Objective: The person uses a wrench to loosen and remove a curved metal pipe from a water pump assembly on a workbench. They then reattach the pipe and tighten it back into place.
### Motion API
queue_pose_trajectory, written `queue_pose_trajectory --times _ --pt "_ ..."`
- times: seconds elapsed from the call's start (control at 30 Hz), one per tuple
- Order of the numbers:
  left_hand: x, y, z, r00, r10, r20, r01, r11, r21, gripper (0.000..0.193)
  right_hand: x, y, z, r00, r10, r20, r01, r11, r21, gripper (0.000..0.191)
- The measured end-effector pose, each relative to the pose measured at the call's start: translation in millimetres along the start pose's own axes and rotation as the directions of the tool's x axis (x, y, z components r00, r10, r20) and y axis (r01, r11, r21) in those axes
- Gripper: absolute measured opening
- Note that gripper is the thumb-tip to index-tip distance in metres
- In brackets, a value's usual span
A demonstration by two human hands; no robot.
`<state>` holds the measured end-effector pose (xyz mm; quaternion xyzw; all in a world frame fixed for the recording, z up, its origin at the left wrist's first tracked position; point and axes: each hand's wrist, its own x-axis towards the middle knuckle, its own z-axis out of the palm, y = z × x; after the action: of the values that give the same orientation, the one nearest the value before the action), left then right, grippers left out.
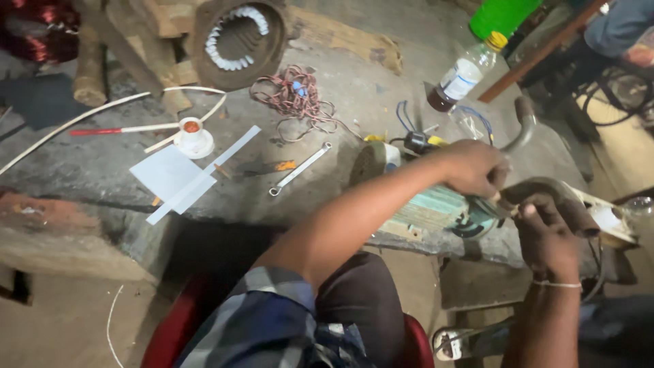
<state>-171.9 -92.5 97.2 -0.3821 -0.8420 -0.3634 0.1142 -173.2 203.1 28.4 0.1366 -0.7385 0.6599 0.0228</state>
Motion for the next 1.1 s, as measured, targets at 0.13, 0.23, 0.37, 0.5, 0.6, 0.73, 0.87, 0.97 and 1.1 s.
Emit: queue_pose_trajectory --times 0.13,0.23,0.37,0.5,0.6,0.73,0.87,0.97,1.1 --pt "1 -1 3 0.996 -0.043 -0.075 0.050 0.995 0.085 0.039 1 -2 3 1.000 0.003 0.010 -0.004 0.994 0.107 0.010" --pt "4 -2 4 0.999 0.001 -0.036 0.000 1.000 0.022 0.040 0 -1 1 0.999 -0.037 -0.006 0.036 0.999 -0.024 0.010" --pt "10 -5 10 0.986 -0.165 0.016 0.156 0.957 0.246 0.048 -2 -4 -5 0.998 -0.059 -0.015 0.056 0.982 -0.182 0.020" --pt "22 -18 11 0.979 0.201 -0.032 -0.203 0.978 -0.055 0.046 5 -6 10 0.964 -0.261 0.051 0.260 0.885 -0.386 0.023" --pt "32 -22 14 0.989 0.002 0.150 -0.014 0.997 0.079 0.039 14 -8 31 0.964 -0.262 0.046 0.257 0.869 -0.423 0.025" --pt "33 -23 13 0.999 0.028 -0.028 -0.026 0.997 0.077 0.059 15 -4 48 0.969 -0.241 0.051 0.239 0.869 -0.434 0.027" --pt "29 -20 8 0.989 0.122 0.079 -0.121 0.993 -0.011 0.043 8 2 41 0.975 -0.220 0.040 0.214 0.865 -0.454 0.029" --pt "20 -18 14 0.996 -0.088 0.027 0.083 0.986 0.144 0.056 5 4 31 0.978 -0.204 0.039 0.200 0.871 -0.449 0.030" --pt "8 -11 6 0.970 0.202 -0.137 -0.218 0.969 -0.114 0.048 -7 -9 12 0.983 -0.186 0.011 0.167 0.851 -0.497 0.032"
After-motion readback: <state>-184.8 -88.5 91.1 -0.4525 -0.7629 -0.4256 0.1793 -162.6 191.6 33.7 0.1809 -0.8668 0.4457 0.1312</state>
